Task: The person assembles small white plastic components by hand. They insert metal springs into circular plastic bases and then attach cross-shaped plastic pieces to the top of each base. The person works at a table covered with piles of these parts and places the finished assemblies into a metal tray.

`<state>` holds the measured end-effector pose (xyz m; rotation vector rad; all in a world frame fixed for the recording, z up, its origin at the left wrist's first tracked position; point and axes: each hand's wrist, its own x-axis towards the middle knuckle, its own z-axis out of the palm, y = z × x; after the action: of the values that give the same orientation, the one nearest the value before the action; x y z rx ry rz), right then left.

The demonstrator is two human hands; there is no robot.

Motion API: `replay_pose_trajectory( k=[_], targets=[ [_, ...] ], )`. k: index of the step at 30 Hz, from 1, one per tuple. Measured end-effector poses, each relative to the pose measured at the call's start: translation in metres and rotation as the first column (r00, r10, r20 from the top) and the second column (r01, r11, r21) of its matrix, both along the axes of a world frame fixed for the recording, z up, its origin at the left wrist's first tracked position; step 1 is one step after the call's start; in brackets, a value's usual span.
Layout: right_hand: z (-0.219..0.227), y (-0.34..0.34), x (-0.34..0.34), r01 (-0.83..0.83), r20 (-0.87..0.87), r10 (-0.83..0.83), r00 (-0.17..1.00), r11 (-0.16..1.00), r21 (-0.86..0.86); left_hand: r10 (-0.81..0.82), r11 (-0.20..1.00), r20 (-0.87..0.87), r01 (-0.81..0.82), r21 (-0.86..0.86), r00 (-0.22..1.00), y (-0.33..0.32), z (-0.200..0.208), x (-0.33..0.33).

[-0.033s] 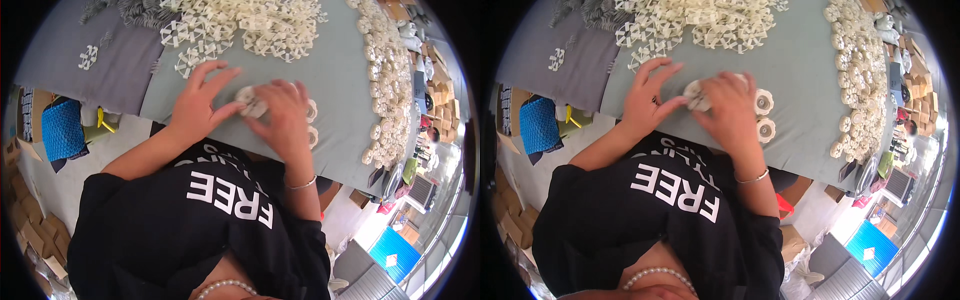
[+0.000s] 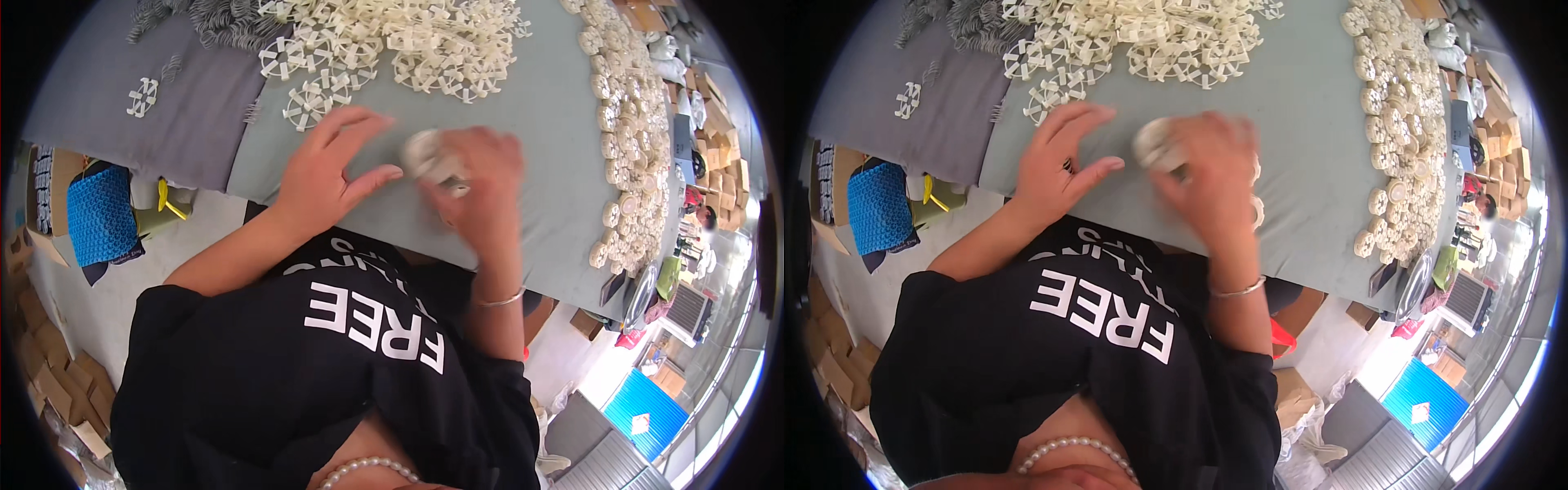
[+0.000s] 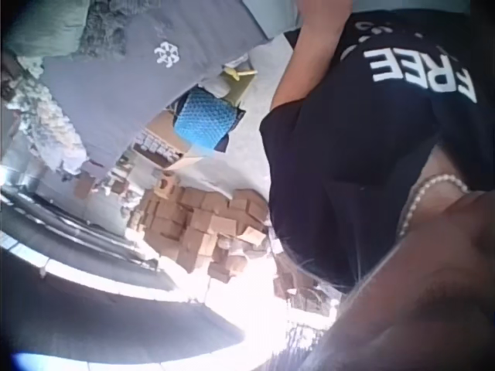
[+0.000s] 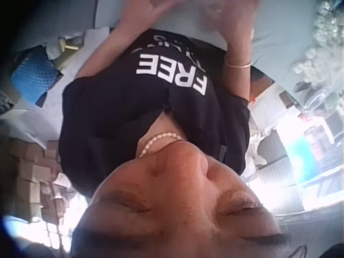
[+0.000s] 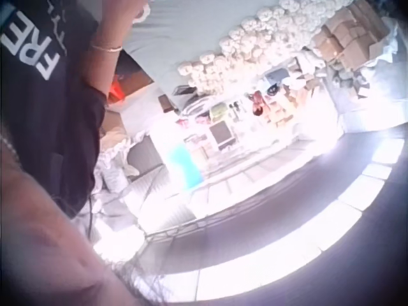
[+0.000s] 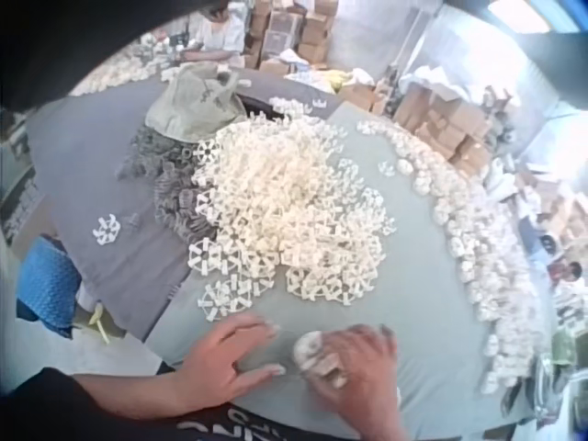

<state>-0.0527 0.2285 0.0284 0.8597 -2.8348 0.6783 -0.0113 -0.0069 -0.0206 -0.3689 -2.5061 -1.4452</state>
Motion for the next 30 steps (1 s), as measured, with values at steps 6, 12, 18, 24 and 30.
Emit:
replay_pose_trajectory(
  k=[6,12,18,24,30],
  targets=[
    [0.002,0.112,-0.06,0.51,-0.227,-0.471,0.852,0.844,0.164,-0.185,0.935,0.179,0.229,-0.271,0.966,0.053,0.0,-0.02],
    [-0.044,0.046,-0.119,0.16,0.022,-0.159,0.987,0.966,-0.203,-0.308,0.912,0.239,0.357,-0.202,0.921,0.099,-0.005,-0.055],
    [-0.027,0.06,-0.116,0.435,0.295,-0.334,0.895,0.795,-0.422,-0.308,0.924,0.218,0.346,-0.16,0.926,0.074,-0.012,-0.05],
    [-0.051,0.204,-0.136,0.662,0.026,-0.67,0.742,0.726,-0.187,-0.349,0.922,0.176,0.371,-0.114,0.921,0.073,-0.019,-0.056],
    [-0.068,0.273,-0.211,0.718,-0.263,-0.713,0.65,0.689,-0.094,-0.295,0.923,0.105,0.312,-0.224,0.95,0.082,-0.021,-0.055]
  ],
)
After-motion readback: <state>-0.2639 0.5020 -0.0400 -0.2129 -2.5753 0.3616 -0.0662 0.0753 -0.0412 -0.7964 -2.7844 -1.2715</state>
